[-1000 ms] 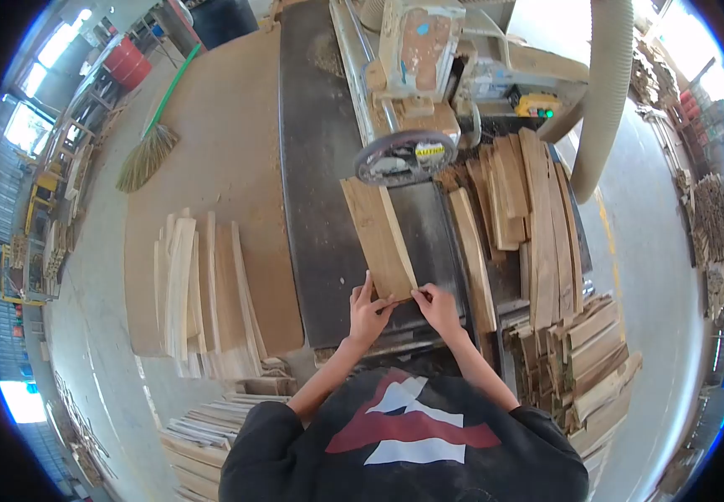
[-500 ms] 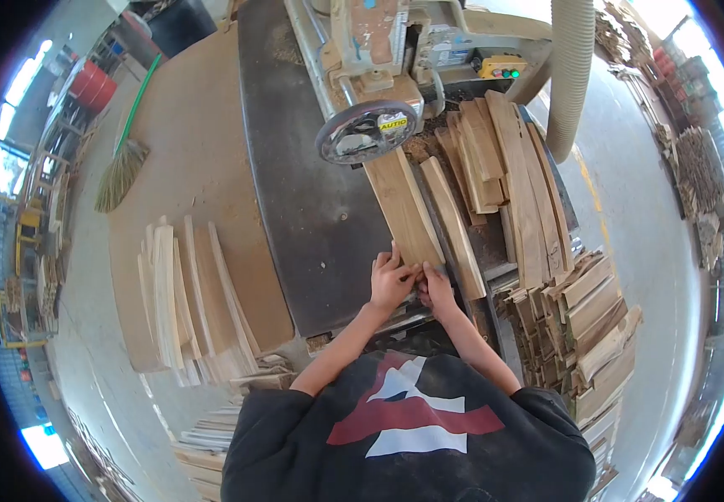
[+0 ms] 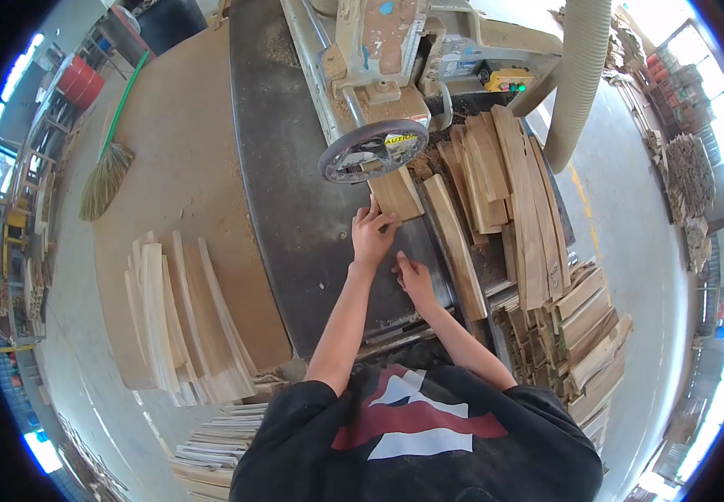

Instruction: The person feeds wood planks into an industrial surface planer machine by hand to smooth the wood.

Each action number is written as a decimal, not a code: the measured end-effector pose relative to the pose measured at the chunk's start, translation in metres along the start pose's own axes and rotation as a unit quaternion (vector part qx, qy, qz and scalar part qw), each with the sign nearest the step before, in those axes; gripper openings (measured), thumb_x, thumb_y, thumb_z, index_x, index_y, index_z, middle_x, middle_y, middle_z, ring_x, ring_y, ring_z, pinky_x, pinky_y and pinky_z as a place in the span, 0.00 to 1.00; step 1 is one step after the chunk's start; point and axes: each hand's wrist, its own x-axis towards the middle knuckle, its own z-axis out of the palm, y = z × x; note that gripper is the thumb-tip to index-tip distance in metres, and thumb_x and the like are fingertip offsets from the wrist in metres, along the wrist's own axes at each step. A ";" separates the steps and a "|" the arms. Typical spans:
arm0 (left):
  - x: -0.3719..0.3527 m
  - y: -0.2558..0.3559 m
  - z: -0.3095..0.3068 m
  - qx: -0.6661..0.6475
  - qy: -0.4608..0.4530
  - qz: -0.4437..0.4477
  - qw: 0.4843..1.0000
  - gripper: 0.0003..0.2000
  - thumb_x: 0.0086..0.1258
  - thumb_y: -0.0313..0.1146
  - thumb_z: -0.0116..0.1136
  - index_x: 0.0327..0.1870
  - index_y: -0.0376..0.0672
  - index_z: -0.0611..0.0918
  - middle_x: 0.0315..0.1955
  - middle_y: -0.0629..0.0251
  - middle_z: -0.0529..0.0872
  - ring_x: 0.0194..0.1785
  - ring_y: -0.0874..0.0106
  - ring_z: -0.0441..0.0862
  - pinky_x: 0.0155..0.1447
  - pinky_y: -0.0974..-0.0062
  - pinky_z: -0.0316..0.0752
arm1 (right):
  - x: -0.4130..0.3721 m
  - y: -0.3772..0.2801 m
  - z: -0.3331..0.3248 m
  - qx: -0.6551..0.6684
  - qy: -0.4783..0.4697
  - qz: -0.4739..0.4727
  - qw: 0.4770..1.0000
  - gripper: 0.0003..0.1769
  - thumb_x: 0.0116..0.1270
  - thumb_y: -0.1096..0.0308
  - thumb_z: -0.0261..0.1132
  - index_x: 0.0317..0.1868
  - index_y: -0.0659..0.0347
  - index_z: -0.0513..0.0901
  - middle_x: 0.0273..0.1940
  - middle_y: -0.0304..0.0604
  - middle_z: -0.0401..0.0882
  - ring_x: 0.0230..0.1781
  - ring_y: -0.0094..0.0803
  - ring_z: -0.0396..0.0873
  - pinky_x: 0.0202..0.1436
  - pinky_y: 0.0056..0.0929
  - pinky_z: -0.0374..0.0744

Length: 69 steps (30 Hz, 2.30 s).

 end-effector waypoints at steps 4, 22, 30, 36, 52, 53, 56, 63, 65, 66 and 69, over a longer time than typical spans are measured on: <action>0.004 0.003 0.027 -0.038 0.076 -0.123 0.989 0.12 0.49 0.33 0.82 0.35 0.46 0.92 0.50 0.51 0.92 0.40 0.61 0.82 0.47 0.63 0.79 | -0.011 -0.017 -0.004 -0.009 -0.040 0.021 0.999 0.30 0.81 0.41 0.60 0.39 0.65 0.85 0.17 0.31 0.69 0.16 0.20 0.66 0.21 0.26 0.60; 0.086 -0.126 -0.128 0.257 0.281 -0.276 0.882 0.33 0.53 0.39 0.82 0.63 0.51 0.83 0.70 0.45 0.70 0.72 0.41 0.66 0.72 0.40 0.64 | -0.024 0.011 0.001 -0.147 -0.006 -0.221 0.964 0.17 0.79 0.58 0.67 0.37 0.63 0.85 0.23 0.29 0.70 0.25 0.15 0.65 0.28 0.22 0.64; 0.093 -0.241 -0.279 0.322 0.091 -0.440 0.833 0.32 0.60 0.49 0.77 0.67 0.52 0.84 0.63 0.45 0.81 0.66 0.46 0.79 0.68 0.49 0.74 | -0.021 0.007 0.000 -0.146 -0.016 -0.212 0.966 0.13 0.77 0.62 0.70 0.37 0.62 0.84 0.24 0.26 0.67 0.26 0.14 0.63 0.28 0.22 0.63; 0.052 -0.183 -0.293 -0.425 0.224 -0.423 0.769 0.29 0.75 0.51 0.61 0.68 0.38 0.81 0.51 0.53 0.90 0.54 0.55 0.89 0.60 0.56 0.84 | -0.019 0.008 -0.002 -0.157 -0.029 -0.200 0.967 0.14 0.80 0.60 0.67 0.38 0.62 0.85 0.24 0.27 0.67 0.25 0.15 0.63 0.28 0.23 0.62; -0.109 0.028 -0.206 -0.434 0.148 -0.491 0.740 0.31 0.74 0.43 0.67 0.74 0.38 0.78 0.58 0.56 0.87 0.57 0.71 0.86 0.58 0.69 0.82 | -0.094 -0.088 0.025 -0.291 -0.357 -0.170 0.871 0.30 0.76 0.45 0.66 0.51 0.71 0.83 0.28 0.45 0.83 0.32 0.28 0.83 0.37 0.30 0.78; -0.116 0.031 -0.196 -0.328 0.102 -0.481 0.807 0.32 0.71 0.42 0.72 0.74 0.37 0.78 0.56 0.57 0.87 0.55 0.73 0.86 0.56 0.72 0.81 | -0.100 -0.087 0.028 -0.329 -0.349 -0.162 0.863 0.31 0.76 0.45 0.67 0.50 0.73 0.83 0.29 0.48 0.83 0.32 0.31 0.84 0.38 0.33 0.79; -0.142 0.043 -0.163 -0.024 0.033 -0.334 0.942 0.36 0.62 0.41 0.81 0.71 0.36 0.81 0.43 0.59 0.90 0.43 0.77 0.85 0.46 0.77 0.79 | -0.092 -0.030 0.016 -0.355 -0.301 -0.129 0.876 0.29 0.77 0.45 0.65 0.42 0.71 0.82 0.27 0.48 0.84 0.28 0.33 0.83 0.33 0.34 0.77; -0.127 0.069 -0.124 -0.140 -0.115 -0.457 0.871 0.32 0.59 0.43 0.82 0.65 0.39 0.86 0.26 0.62 0.89 0.28 0.74 0.84 0.36 0.70 0.79 | -0.102 -0.033 -0.066 -0.281 -0.311 0.256 0.871 0.33 0.79 0.39 0.60 0.44 0.67 0.86 0.28 0.44 0.87 0.20 0.26 0.78 0.15 0.24 0.63; -0.116 0.079 -0.106 -0.050 -0.197 -0.370 0.907 0.31 0.61 0.45 0.79 0.65 0.42 0.86 0.23 0.60 0.87 0.26 0.68 0.86 0.35 0.68 0.79 | -0.104 0.001 -0.081 -0.206 -0.267 0.280 0.899 0.35 0.78 0.36 0.60 0.49 0.68 0.85 0.32 0.44 0.89 0.22 0.26 0.80 0.16 0.23 0.64; -0.114 0.080 -0.095 -0.057 -0.196 -0.366 0.908 0.31 0.61 0.45 0.79 0.65 0.42 0.86 0.23 0.60 0.87 0.26 0.68 0.86 0.35 0.68 0.79 | -0.102 0.015 -0.086 -0.124 -0.226 0.298 0.919 0.38 0.77 0.34 0.60 0.53 0.69 0.84 0.36 0.45 0.91 0.25 0.26 0.82 0.17 0.22 0.64; -0.111 0.077 -0.056 -0.033 -0.180 -0.320 0.930 0.28 0.63 0.46 0.77 0.64 0.45 0.86 0.23 0.56 0.87 0.27 0.61 0.86 0.34 0.63 0.77 | -0.100 0.025 -0.097 -0.060 -0.175 0.355 0.916 0.39 0.76 0.32 0.59 0.54 0.67 0.83 0.35 0.43 0.90 0.24 0.26 0.80 0.18 0.23 0.64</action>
